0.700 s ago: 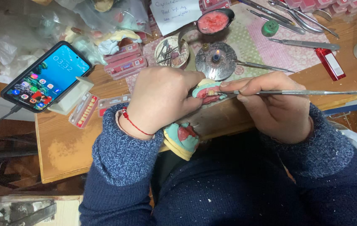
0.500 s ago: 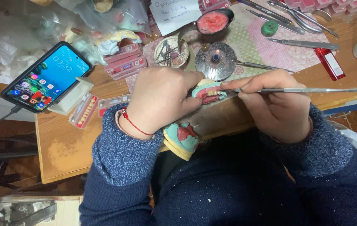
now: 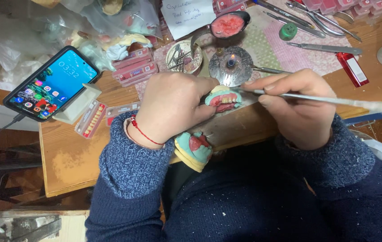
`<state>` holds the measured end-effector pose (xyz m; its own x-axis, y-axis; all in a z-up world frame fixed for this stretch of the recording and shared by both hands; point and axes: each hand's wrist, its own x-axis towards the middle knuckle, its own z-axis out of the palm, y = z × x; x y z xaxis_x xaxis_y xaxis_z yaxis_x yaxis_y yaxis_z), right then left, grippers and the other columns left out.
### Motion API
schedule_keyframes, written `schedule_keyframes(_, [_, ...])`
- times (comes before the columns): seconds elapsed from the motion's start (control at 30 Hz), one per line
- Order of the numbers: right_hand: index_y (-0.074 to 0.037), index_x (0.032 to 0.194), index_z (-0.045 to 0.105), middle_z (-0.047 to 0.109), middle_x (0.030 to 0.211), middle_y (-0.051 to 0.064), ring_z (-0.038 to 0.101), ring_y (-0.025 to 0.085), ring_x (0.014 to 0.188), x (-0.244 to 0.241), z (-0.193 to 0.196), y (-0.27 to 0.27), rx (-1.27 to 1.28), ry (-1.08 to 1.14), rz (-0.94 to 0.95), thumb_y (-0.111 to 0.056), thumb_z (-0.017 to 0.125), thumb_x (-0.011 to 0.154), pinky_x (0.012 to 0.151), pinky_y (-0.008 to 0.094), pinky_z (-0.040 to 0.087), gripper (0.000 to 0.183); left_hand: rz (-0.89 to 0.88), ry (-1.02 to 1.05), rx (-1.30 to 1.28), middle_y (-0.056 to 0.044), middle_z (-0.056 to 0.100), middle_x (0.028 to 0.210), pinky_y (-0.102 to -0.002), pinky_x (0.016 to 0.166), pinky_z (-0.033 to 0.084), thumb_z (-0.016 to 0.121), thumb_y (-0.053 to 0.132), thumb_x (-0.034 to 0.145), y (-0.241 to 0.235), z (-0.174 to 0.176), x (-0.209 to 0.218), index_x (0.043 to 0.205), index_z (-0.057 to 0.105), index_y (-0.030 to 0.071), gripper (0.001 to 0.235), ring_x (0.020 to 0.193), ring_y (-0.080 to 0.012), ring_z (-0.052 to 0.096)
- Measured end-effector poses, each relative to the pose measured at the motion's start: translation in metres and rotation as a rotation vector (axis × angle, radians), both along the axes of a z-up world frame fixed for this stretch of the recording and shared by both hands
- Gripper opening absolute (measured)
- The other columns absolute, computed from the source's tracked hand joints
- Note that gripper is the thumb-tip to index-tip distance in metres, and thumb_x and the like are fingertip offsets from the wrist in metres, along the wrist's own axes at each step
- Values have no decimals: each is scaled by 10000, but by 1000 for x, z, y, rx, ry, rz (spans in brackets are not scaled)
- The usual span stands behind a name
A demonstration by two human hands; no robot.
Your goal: Shaping and applying dental wax to casts and using specialized tools to prepare dental prosthetics.
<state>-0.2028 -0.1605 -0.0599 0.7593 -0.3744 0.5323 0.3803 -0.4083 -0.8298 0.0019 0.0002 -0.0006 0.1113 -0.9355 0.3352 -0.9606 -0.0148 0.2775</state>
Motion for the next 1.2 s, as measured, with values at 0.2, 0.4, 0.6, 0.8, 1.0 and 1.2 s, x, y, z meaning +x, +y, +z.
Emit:
schedule_keyframes(0.2, [-70,1108,578,731,1198,141,719,349,1161,7,9,-9,-415,-58,16,-40,563,1055,1061,440,572,63,-25,11,49,-103,709,711,-456,572,523,793,292,730,-1,3,4,1006,796,194,293,659,-324,694])
schedule_keyframes(0.4, [-89,984,552,715,1248,151,610,367,1257,9,14,-4,-560,-17,73,-115,602,1012,1122,498,472,63,-27,25,40,-102,708,715,-459,568,517,794,299,753,0,3,4,980,791,191,251,663,-331,690])
schedule_keyframes(0.6, [-78,977,577,713,1252,147,605,355,1253,11,14,1,-580,24,41,-141,651,1004,1089,479,489,101,-17,16,14,-103,707,708,-443,575,530,789,300,760,0,0,4,1041,796,179,307,650,-320,693])
schedule_keyframes(0.8, [-60,1036,442,667,1256,181,572,380,1233,16,32,-1,-434,-28,116,-94,532,1000,1100,524,426,103,-2,-13,22,-113,707,709,-456,571,526,795,306,739,0,-1,4,1044,798,174,333,659,-331,694])
schedule_keyframes(1.0, [-99,1084,468,680,1304,190,560,406,1302,13,12,-9,-545,12,142,-84,585,1005,1157,525,421,142,-16,10,8,-106,715,727,-456,578,526,789,301,744,1,0,4,1034,798,181,314,675,-328,696])
schedule_keyframes(1.2, [-7,1279,470,663,1226,167,566,186,1054,-9,7,-20,-4,-60,-197,-180,499,1186,1021,332,457,199,23,12,56,-106,709,705,-460,573,518,782,304,780,1,3,2,986,803,201,231,665,-331,690])
